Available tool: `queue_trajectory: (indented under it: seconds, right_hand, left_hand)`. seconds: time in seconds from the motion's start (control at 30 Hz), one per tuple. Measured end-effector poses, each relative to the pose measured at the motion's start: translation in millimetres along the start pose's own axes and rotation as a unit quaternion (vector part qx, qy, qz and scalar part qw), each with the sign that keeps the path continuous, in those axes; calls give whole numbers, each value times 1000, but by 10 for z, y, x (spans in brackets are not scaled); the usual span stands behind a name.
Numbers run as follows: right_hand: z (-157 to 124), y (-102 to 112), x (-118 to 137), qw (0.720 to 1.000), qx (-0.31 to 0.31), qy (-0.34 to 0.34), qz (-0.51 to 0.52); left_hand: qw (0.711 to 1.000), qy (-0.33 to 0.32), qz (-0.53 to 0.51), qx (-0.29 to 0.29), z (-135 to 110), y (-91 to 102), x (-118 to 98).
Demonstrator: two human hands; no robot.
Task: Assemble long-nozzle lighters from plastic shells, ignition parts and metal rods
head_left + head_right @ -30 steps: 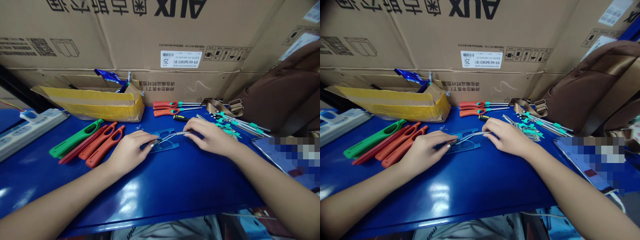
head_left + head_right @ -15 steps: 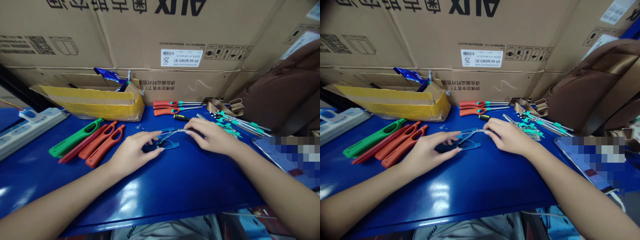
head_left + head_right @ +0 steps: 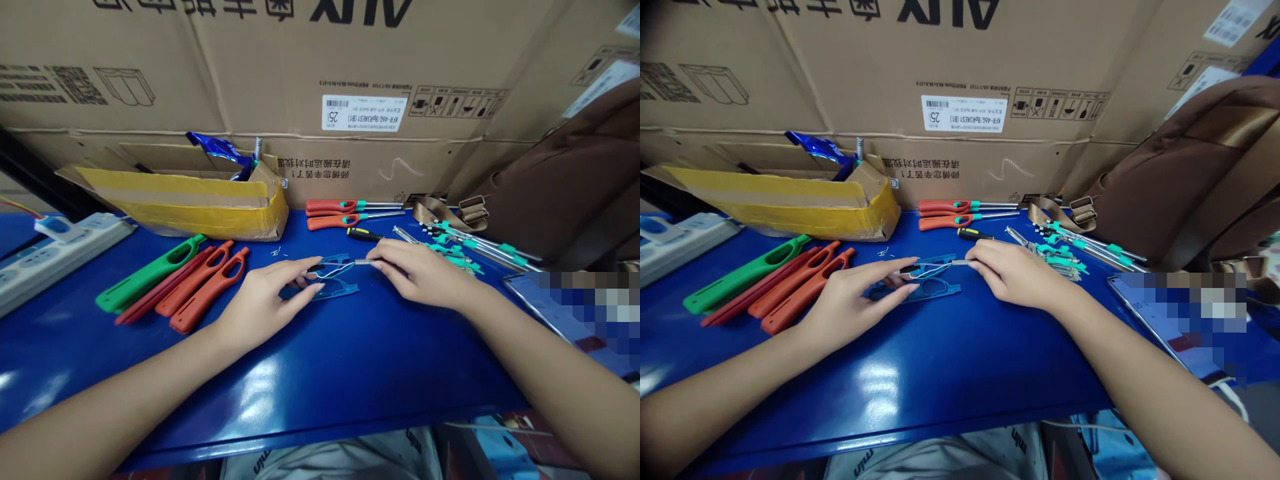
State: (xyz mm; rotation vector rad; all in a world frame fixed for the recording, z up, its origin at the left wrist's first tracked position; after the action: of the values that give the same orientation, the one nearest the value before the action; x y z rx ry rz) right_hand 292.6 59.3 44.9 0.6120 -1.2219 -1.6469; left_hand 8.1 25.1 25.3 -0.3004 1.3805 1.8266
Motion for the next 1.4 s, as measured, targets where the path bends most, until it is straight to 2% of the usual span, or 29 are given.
queue_trajectory:
  seconds: [0.2, 0.4, 0.5, 0.7, 0.9, 1.17, 1.4]
  right_hand:
    - [11, 7, 12, 999, 30, -5, 14]
    - [17, 10, 30, 998, 66, -5, 21]
    - [23, 20, 45, 997, 72, 0, 28]
    - [20, -6, 35, 996, 79, 9, 43]
    - [21, -70, 5, 992, 97, -2, 74]
    - [0, -76, -15, 993, 81, 13, 83]
    - [-9, -51, -13, 993, 94, 14, 70]
  left_hand:
    - [998, 46, -36, -8, 24, 3, -48]
    - [989, 103, -96, 39, 38, -28, -20]
    - [990, 95, -95, 51, 39, -32, -5]
    - [997, 54, -49, 23, 54, -30, 22]
    - [999, 10, -22, 41, 70, -36, 55]
    - [999, -6, 3, 53, 76, -52, 110]
    - [998, -19, 18, 51, 76, -62, 127]
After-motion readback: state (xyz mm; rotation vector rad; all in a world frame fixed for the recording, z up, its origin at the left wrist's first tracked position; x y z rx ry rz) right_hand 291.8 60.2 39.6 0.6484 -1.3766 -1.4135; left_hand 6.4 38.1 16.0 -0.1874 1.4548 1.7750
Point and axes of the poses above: each hand's wrist, its own z-axis towards the middle knuckle, its own y-axis out of the back of the hand, x = y × z, the point moved 1 cm from there along z, towards the middle knuckle, and after that the axes turned 14 degrees about y, right-handed, at the moved point
